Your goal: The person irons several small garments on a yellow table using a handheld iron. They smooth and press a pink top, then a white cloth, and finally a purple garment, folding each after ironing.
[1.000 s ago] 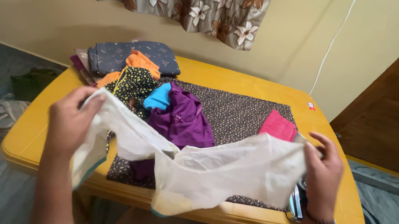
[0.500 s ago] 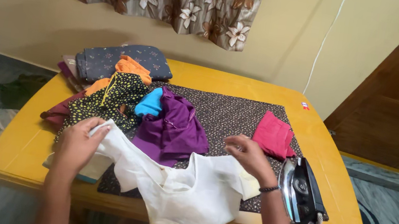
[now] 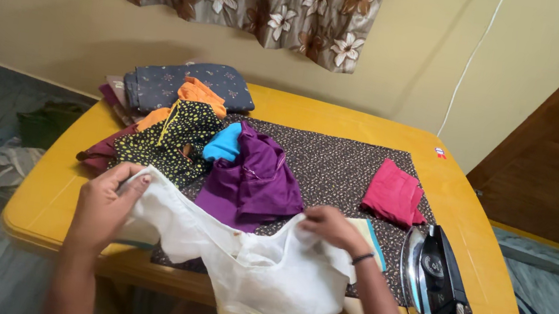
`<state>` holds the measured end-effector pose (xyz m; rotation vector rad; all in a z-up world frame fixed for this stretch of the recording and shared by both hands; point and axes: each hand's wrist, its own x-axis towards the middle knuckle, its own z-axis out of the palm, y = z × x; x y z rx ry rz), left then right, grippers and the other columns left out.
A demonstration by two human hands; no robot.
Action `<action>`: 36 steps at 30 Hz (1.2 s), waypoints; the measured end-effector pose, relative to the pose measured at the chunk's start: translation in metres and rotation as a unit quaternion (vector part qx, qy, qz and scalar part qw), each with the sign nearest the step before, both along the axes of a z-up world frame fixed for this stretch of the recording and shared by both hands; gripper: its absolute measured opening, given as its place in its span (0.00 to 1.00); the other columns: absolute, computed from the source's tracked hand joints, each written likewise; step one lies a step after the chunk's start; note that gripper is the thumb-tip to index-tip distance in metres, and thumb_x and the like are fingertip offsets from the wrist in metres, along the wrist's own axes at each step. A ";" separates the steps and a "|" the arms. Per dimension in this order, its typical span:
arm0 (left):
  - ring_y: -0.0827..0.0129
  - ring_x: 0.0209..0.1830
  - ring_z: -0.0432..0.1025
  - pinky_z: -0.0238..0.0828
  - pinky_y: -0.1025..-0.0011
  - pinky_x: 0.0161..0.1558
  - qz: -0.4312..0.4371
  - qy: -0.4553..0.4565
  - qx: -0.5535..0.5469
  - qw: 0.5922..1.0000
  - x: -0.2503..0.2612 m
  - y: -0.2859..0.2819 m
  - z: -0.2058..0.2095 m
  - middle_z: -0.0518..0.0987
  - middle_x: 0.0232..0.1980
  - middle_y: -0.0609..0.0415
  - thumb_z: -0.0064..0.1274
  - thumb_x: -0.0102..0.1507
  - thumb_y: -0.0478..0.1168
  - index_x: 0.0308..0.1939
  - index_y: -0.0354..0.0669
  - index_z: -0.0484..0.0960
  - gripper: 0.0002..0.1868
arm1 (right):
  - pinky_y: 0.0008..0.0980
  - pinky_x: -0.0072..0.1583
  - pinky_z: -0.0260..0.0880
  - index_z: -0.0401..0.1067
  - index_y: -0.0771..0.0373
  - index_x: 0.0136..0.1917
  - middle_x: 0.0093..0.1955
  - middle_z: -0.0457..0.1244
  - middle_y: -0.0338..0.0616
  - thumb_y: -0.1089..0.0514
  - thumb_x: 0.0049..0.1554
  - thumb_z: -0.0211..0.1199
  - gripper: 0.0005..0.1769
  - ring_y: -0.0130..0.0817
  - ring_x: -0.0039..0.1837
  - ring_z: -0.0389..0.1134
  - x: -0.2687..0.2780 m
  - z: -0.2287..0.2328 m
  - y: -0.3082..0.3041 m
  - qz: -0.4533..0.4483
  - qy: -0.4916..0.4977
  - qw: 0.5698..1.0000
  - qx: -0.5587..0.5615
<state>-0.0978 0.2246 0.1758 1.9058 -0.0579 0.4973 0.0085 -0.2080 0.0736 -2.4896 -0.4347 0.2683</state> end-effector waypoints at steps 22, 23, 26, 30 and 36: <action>0.79 0.28 0.67 0.66 0.74 0.31 -0.176 0.044 0.036 0.983 0.034 -0.072 0.094 0.76 0.27 0.60 0.55 0.66 0.43 0.34 0.36 0.82 0.13 | 0.33 0.38 0.61 0.75 0.70 0.43 0.29 0.62 0.45 0.52 0.61 0.66 0.17 0.26 0.34 0.61 -0.144 0.215 -0.069 -0.331 -0.358 0.865 0.119; 0.79 0.27 0.68 0.65 0.74 0.30 -0.217 0.058 0.004 0.975 0.028 -0.081 0.091 0.77 0.27 0.61 0.54 0.66 0.42 0.35 0.37 0.83 0.12 | 0.34 0.38 0.62 0.75 0.70 0.42 0.30 0.63 0.47 0.51 0.61 0.66 0.17 0.28 0.33 0.62 -0.156 0.211 -0.059 -0.332 -0.386 0.855 0.100; 0.84 0.31 0.72 0.73 0.78 0.33 -0.366 0.054 -0.066 0.927 0.001 -0.115 0.078 0.79 0.33 0.65 0.54 0.65 0.38 0.37 0.38 0.81 0.06 | 0.38 0.37 0.62 0.73 0.69 0.42 0.31 0.62 0.52 0.51 0.58 0.67 0.16 0.38 0.30 0.62 -0.195 0.194 -0.016 -0.332 -0.379 0.859 0.093; 0.83 0.25 0.68 0.64 0.78 0.26 -0.414 0.121 -0.088 0.898 -0.038 -0.171 0.051 0.78 0.30 0.61 0.55 0.66 0.39 0.40 0.37 0.81 0.07 | 0.37 0.34 0.63 0.74 0.66 0.39 0.28 0.65 0.50 0.55 0.55 0.67 0.11 0.36 0.31 0.63 -0.221 0.167 0.047 -0.282 -0.258 0.910 0.162; 0.85 0.28 0.70 0.70 0.80 0.31 -0.420 0.086 -0.154 0.890 -0.063 -0.193 0.027 0.79 0.30 0.63 0.53 0.67 0.36 0.43 0.35 0.80 0.06 | 0.34 0.38 0.70 0.76 0.64 0.44 0.35 0.70 0.46 0.58 0.53 0.67 0.08 0.37 0.35 0.73 -0.224 0.150 0.071 -0.217 -0.336 0.899 0.179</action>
